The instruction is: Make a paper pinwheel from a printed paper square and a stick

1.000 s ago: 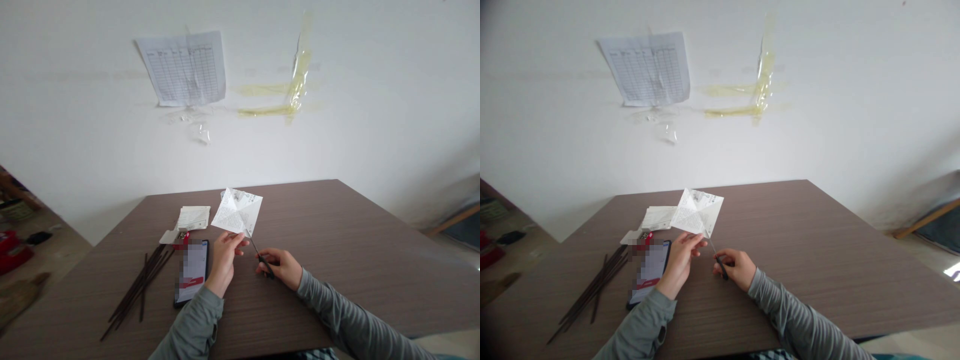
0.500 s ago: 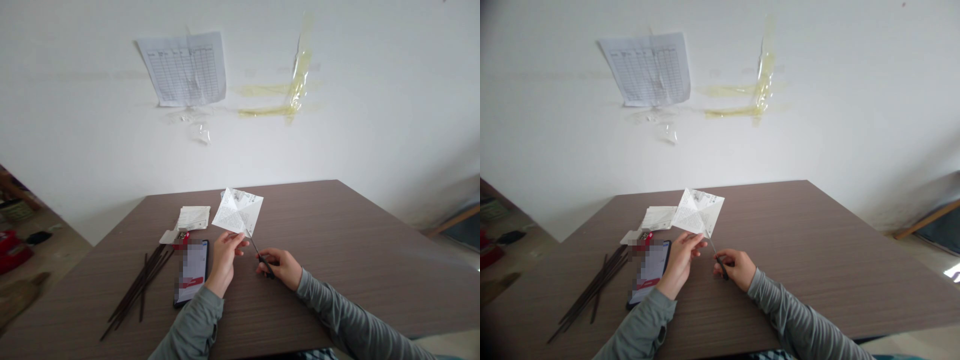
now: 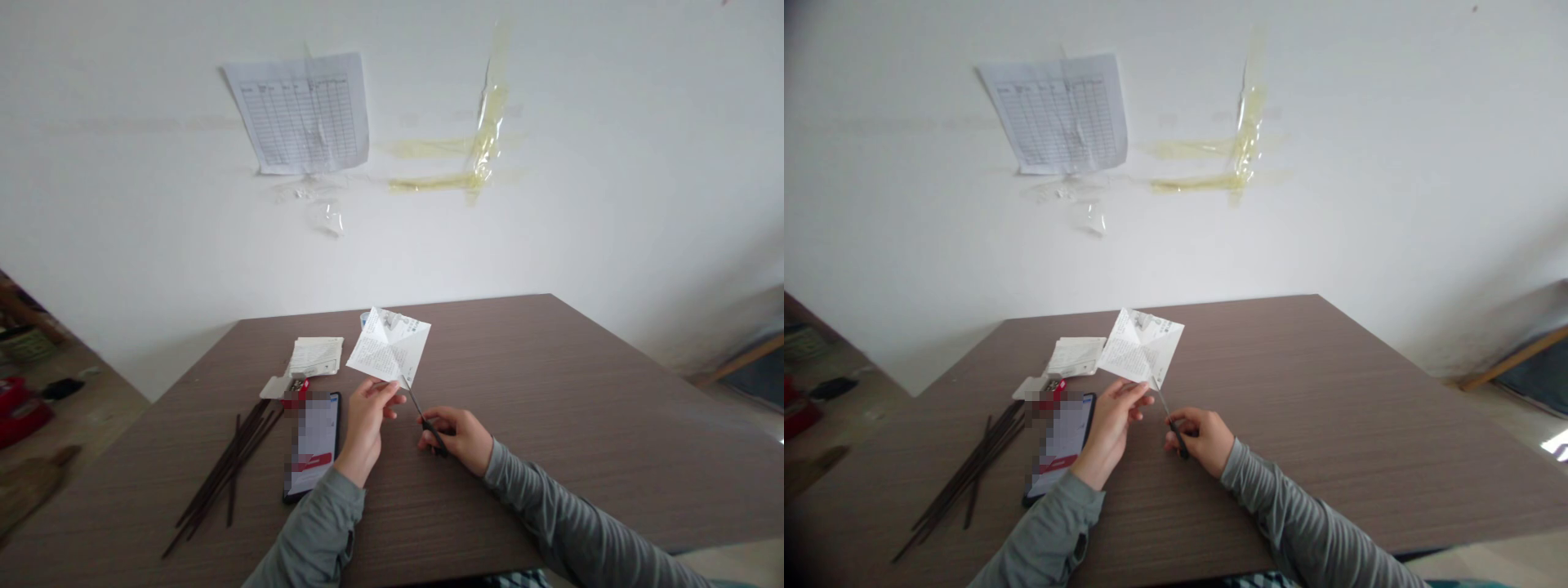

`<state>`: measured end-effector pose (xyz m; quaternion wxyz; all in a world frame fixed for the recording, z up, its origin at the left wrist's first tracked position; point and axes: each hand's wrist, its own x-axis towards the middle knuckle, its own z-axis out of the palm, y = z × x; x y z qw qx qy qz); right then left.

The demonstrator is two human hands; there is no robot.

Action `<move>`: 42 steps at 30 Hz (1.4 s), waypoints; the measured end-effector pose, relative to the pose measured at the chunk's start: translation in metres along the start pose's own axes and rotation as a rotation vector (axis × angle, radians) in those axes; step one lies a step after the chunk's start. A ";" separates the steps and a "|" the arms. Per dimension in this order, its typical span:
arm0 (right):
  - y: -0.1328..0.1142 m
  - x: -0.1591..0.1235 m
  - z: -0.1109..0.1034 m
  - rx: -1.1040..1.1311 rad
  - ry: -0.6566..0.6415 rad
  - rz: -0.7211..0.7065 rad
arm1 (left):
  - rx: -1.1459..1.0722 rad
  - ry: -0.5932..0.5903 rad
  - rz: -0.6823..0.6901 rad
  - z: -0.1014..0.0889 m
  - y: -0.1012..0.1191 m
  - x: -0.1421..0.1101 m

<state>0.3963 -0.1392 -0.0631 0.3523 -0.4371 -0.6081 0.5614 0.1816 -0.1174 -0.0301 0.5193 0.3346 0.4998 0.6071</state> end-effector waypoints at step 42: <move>0.008 0.004 0.000 -0.011 0.036 -0.044 | 0.048 -0.024 0.040 0.000 -0.002 -0.001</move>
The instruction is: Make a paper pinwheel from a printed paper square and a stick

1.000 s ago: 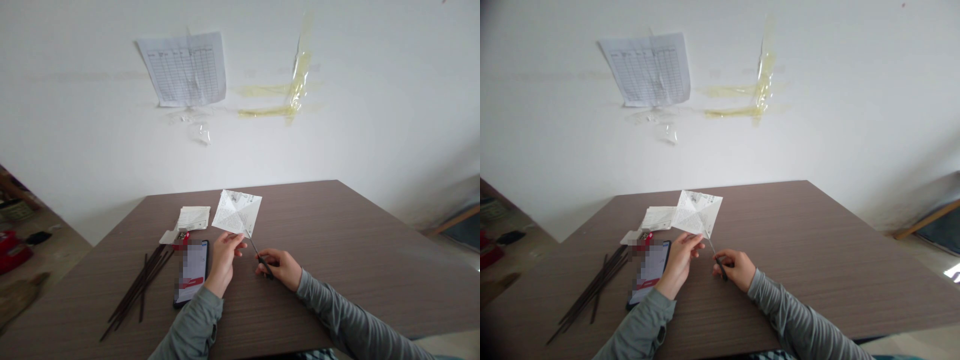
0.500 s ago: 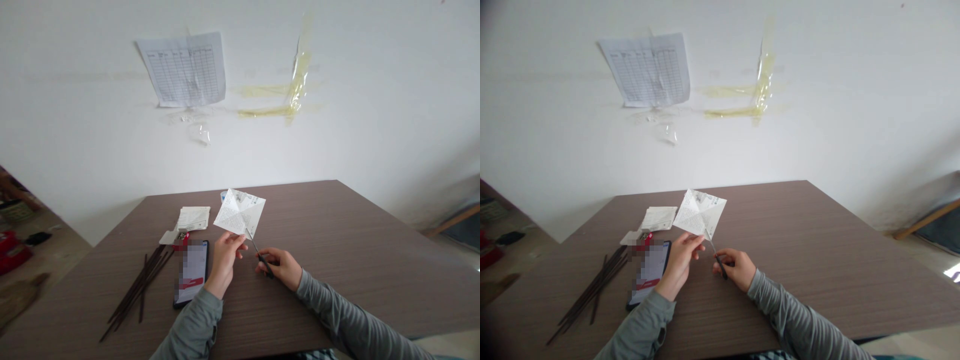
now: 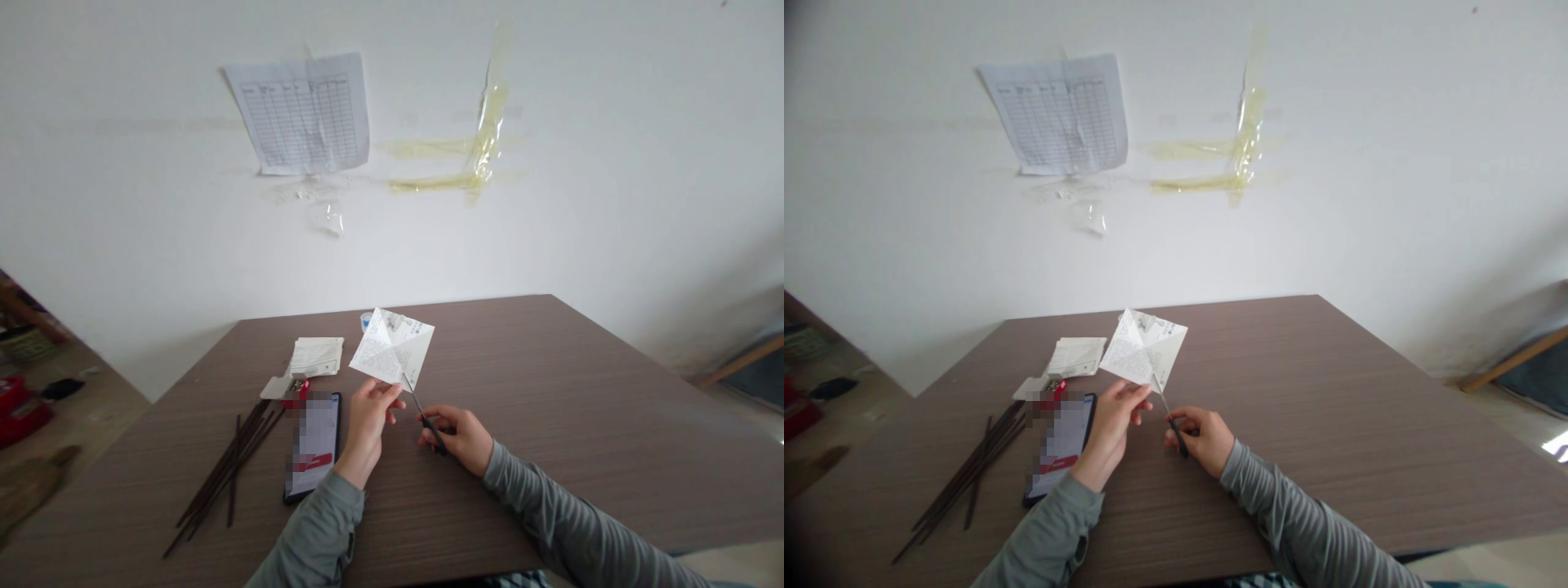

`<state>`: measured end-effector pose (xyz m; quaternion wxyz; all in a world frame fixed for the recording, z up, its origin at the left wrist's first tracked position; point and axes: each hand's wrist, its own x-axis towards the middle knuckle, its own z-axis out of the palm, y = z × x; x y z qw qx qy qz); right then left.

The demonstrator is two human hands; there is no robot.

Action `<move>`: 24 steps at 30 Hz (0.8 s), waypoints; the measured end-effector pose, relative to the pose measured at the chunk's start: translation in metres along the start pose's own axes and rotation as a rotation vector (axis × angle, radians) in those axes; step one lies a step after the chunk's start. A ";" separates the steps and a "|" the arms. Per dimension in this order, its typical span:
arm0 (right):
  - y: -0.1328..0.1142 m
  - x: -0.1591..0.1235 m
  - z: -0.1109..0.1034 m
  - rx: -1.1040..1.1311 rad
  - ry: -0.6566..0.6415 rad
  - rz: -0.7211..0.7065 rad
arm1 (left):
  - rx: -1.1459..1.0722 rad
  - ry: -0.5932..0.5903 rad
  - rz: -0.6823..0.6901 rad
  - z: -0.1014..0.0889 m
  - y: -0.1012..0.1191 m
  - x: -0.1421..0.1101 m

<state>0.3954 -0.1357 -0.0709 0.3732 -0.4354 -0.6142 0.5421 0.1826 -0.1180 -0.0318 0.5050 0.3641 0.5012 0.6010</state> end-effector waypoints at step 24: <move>-0.002 0.002 0.002 0.097 -0.024 0.016 | -0.017 -0.035 -0.017 0.002 0.006 -0.005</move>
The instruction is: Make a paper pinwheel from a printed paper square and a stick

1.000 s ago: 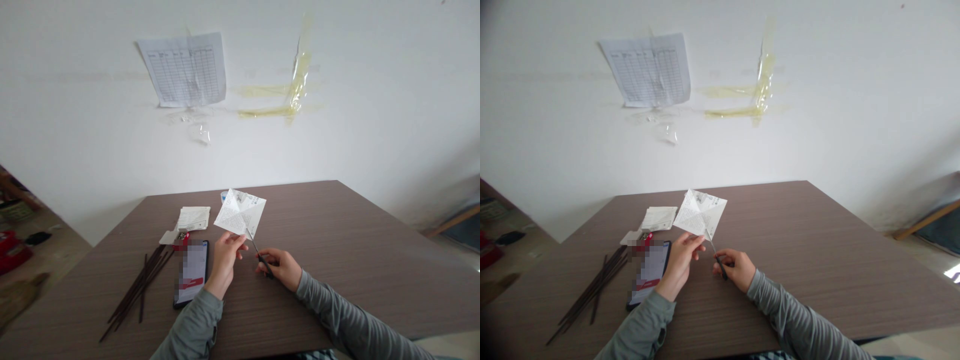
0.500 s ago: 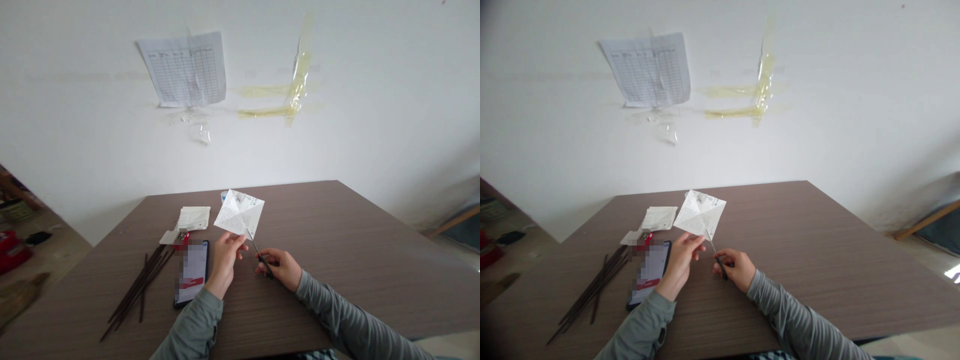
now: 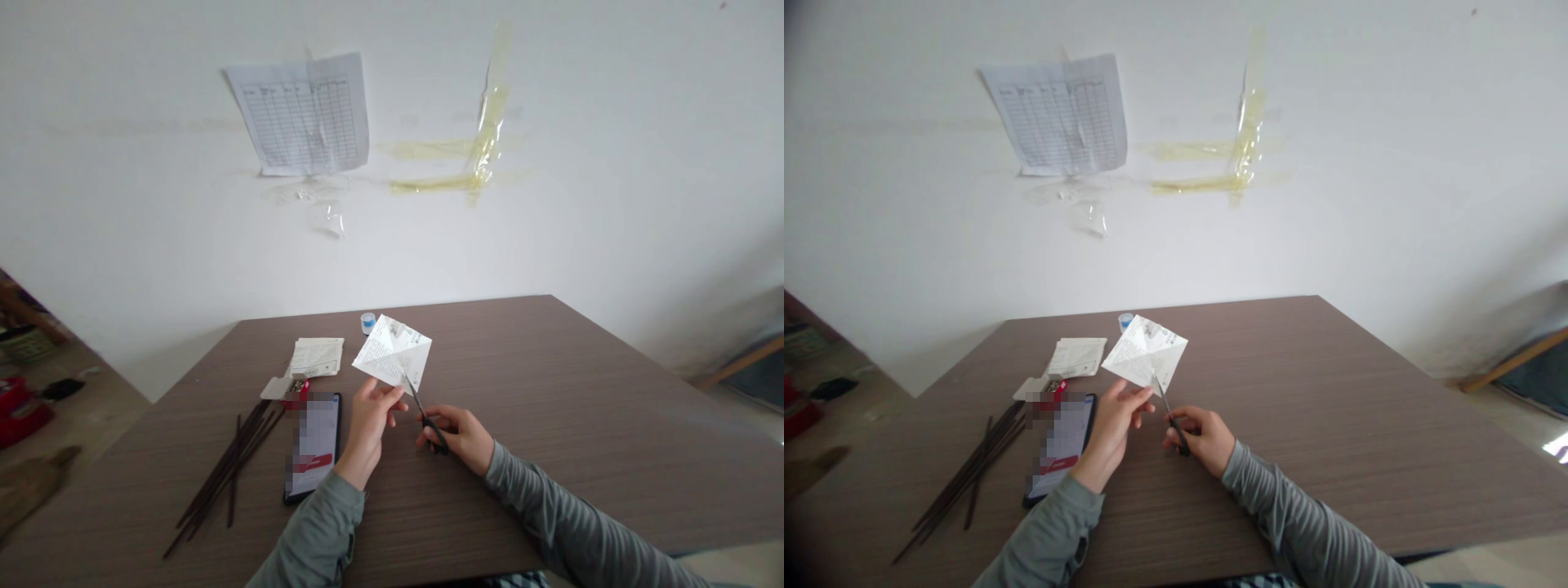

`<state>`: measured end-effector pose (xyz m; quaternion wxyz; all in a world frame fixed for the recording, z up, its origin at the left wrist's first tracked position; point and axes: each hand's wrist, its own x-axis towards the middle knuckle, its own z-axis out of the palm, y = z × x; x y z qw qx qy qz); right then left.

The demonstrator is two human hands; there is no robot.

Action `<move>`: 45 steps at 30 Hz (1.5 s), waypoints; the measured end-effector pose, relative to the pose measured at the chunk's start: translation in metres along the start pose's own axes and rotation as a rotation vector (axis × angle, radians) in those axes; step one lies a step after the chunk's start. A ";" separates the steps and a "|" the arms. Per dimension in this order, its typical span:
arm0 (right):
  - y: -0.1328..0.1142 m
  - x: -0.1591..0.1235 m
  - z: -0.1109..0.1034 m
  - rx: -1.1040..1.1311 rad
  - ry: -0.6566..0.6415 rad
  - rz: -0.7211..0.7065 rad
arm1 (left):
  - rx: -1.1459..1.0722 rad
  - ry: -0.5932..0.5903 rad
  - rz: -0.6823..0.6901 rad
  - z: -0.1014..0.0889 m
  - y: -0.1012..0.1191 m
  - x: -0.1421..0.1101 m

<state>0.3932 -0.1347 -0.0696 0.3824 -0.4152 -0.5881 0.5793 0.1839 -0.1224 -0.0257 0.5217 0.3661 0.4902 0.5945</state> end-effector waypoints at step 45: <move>-0.017 -0.007 0.004 -0.119 0.100 0.033 | 0.032 0.008 0.058 0.006 -0.002 -0.006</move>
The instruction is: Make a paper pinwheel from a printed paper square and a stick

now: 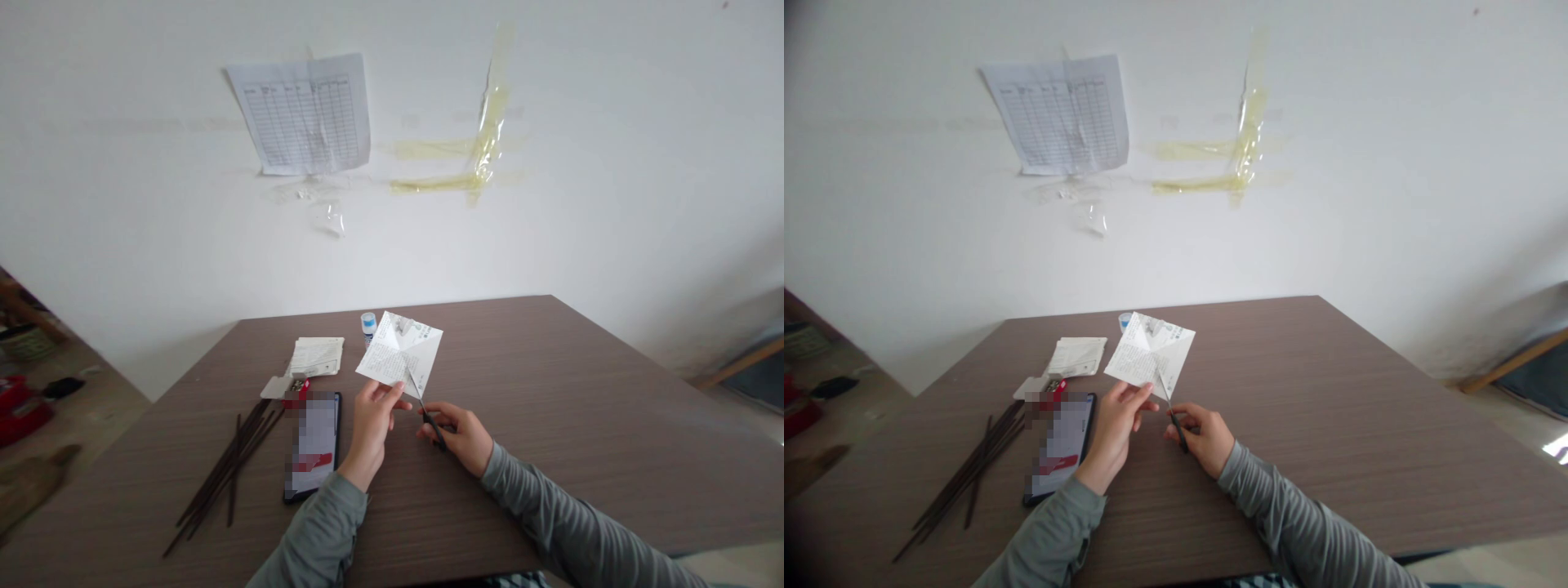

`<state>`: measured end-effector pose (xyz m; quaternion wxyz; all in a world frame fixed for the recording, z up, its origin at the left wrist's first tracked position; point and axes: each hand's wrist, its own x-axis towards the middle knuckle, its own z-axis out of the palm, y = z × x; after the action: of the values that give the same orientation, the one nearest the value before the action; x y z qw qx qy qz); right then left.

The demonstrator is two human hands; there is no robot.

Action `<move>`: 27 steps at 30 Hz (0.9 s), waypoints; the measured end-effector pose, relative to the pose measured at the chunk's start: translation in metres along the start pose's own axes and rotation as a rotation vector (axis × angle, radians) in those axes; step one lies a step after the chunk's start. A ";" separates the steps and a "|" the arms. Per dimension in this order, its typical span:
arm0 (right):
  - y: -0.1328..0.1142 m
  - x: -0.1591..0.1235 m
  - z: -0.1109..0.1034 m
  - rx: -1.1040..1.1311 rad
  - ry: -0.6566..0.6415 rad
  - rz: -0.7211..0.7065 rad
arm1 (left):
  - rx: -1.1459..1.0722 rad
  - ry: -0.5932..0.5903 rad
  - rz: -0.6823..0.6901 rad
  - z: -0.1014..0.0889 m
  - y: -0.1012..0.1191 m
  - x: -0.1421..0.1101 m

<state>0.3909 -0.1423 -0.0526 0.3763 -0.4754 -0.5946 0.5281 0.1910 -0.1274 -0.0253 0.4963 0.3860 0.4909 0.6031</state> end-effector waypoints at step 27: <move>0.006 0.001 0.000 -0.006 -0.008 -0.011 | -0.013 -0.002 0.011 -0.003 -0.004 0.002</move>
<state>0.3917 -0.1410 -0.0584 0.3754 -0.4710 -0.6004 0.5261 0.1889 -0.1257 -0.0297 0.4961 0.3861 0.4843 0.6085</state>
